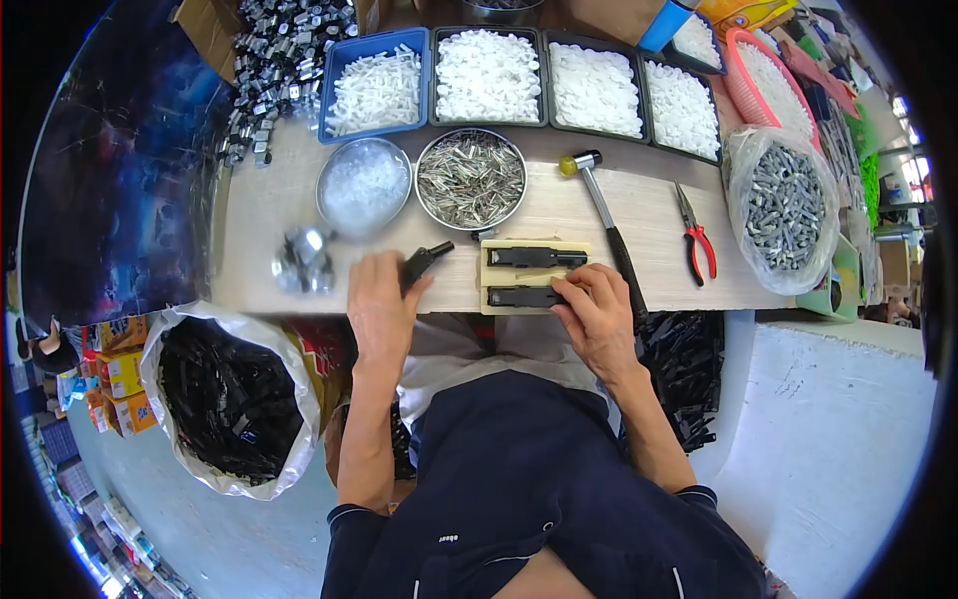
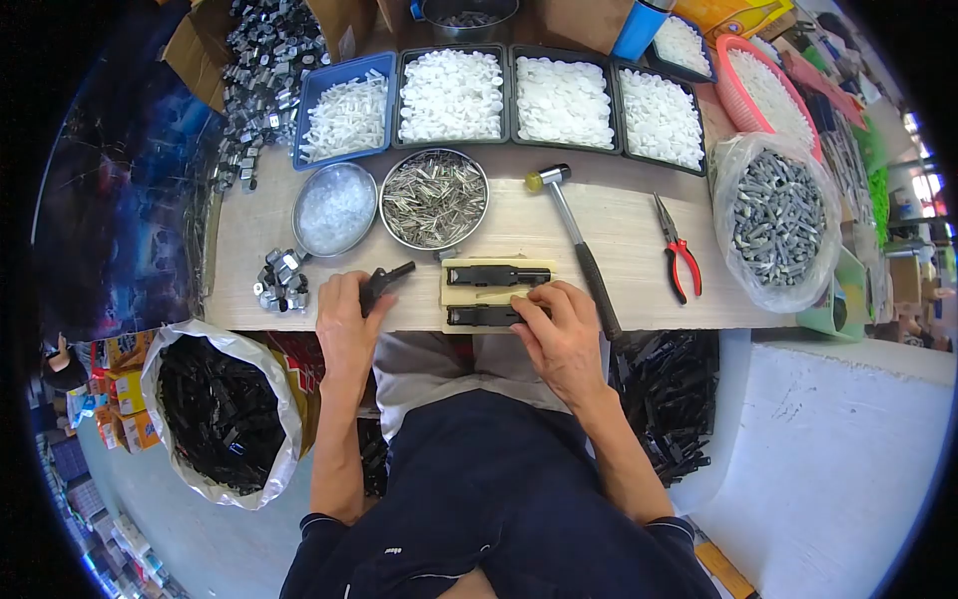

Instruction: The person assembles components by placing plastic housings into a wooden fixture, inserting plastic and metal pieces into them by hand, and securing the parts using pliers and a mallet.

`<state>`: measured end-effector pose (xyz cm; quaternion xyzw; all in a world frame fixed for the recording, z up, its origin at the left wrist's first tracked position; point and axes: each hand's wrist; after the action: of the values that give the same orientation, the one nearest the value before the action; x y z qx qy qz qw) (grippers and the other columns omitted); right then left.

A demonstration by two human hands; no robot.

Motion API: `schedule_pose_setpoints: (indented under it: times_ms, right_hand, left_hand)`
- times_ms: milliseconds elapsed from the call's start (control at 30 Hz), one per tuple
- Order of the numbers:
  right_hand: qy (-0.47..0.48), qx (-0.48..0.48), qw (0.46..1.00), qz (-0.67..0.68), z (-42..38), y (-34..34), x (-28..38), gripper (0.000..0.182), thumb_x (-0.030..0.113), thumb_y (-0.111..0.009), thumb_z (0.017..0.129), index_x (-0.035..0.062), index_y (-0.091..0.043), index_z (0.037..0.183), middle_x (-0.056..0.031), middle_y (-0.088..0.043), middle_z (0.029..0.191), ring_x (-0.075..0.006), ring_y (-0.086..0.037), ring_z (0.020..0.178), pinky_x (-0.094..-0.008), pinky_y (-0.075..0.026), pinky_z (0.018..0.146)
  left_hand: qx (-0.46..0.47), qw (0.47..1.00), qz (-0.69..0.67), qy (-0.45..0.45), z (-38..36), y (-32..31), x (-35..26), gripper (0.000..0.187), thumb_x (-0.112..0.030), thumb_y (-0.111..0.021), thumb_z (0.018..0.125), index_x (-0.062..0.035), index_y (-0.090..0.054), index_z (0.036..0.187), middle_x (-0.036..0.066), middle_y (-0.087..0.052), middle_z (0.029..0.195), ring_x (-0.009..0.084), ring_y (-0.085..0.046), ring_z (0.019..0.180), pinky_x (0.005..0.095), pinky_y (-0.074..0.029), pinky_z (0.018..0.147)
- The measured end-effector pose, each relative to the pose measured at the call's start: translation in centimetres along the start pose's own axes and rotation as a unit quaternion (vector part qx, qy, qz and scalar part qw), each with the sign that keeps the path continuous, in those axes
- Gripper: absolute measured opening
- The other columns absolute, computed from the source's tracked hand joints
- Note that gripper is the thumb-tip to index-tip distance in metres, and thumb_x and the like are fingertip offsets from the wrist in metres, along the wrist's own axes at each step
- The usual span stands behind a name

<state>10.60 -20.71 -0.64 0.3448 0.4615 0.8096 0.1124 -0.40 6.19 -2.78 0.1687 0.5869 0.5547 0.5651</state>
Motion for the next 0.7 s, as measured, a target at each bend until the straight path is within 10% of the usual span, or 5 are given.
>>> schedule_pose_setpoints:
  times_ms: [700]
  right_hand:
    - [-0.127, -0.085, 0.988, 0.019, -2.5, 1.6, -1.6, 0.039, -0.001, -0.073, 0.083, 0.0016, -0.067, 0.121, -0.017, -0.063, 0.115, -0.0349, -0.06, 0.107, -0.0424, -0.05, 0.092]
  left_hand:
    - [-0.081, 0.979, -0.103, -0.156, 0.0, -0.5, -1.7, 0.038, -0.01, -0.084, 0.075, -0.0013, -0.067, 0.108, 0.015, -0.065, 0.116, 0.039, -0.059, 0.117, 0.0486, -0.048, 0.099]
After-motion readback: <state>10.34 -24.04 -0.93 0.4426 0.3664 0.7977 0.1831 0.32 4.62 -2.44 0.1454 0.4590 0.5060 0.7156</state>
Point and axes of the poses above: each hand's wrist, its own z-axis towards the middle knuckle, its own y-axis out of the back of the hand, x = y × z
